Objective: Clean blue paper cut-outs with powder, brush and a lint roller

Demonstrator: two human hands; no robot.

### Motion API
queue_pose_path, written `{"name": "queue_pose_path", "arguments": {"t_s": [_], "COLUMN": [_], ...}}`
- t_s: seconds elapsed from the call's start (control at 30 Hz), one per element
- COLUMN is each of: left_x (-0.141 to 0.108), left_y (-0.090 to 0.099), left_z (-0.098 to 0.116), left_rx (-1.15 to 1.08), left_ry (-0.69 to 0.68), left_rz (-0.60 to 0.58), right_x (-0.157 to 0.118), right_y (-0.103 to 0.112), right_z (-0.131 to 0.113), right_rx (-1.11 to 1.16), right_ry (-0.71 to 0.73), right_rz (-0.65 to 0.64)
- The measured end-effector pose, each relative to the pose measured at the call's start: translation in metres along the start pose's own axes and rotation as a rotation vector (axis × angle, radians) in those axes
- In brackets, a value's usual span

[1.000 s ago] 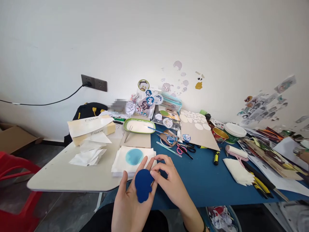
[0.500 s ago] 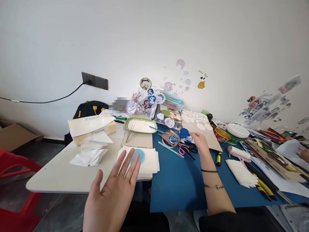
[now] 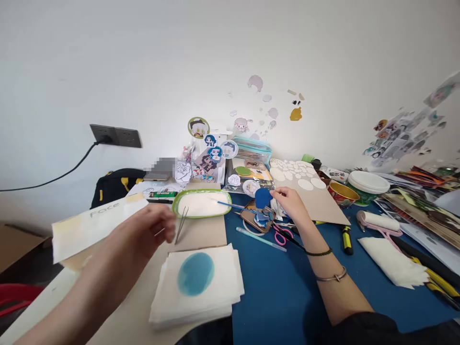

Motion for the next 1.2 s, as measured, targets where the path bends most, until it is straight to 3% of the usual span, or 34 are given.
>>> {"name": "queue_pose_path", "arguments": {"t_s": [0.13, 0.23, 0.3, 0.4, 0.53, 0.87, 0.97, 1.2], "left_x": [0.028, 0.043, 0.051, 0.058, 0.059, 0.06, 0.061, 0.064], "left_y": [-0.057, -0.091, -0.101, -0.104, -0.103, -0.11, -0.111, -0.119], "left_z": [0.003, -0.008, -0.017, -0.026, -0.029, -0.035, -0.037, -0.047], "left_rx": [0.601, 0.835, 0.875, 0.87, 0.887, 0.647, 0.531, 0.074], "left_ry": [-0.392, -0.664, -0.696, -0.656, -0.592, -0.442, -0.293, 0.231], "left_rz": [-0.28, -0.271, -0.212, -0.156, -0.178, -0.19, -0.238, -0.467], "right_x": [-0.009, -0.015, -0.019, -0.026, -0.035, -0.043, -0.045, -0.039], "right_y": [0.0, -0.01, -0.016, -0.02, -0.021, -0.026, -0.023, -0.021], "right_z": [-0.035, -0.055, -0.062, -0.066, -0.067, -0.065, -0.065, -0.054], "right_rx": [0.1, 0.193, 0.246, 0.296, 0.275, 0.234, 0.281, 0.531], "right_ry": [0.187, 0.284, 0.311, 0.357, 0.414, 0.437, 0.446, 0.328], "right_rz": [0.097, 0.103, 0.102, 0.124, 0.171, 0.186, 0.148, -0.073]}}
Point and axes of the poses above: each hand's wrist, its own x-axis towards the middle knuckle, its own y-axis out of the back of the hand, z = x × y, the point moved 3 cm from there along x, towards the middle knuckle, and after that the axes turned 7 degrees about z, right-handed, at the moved point
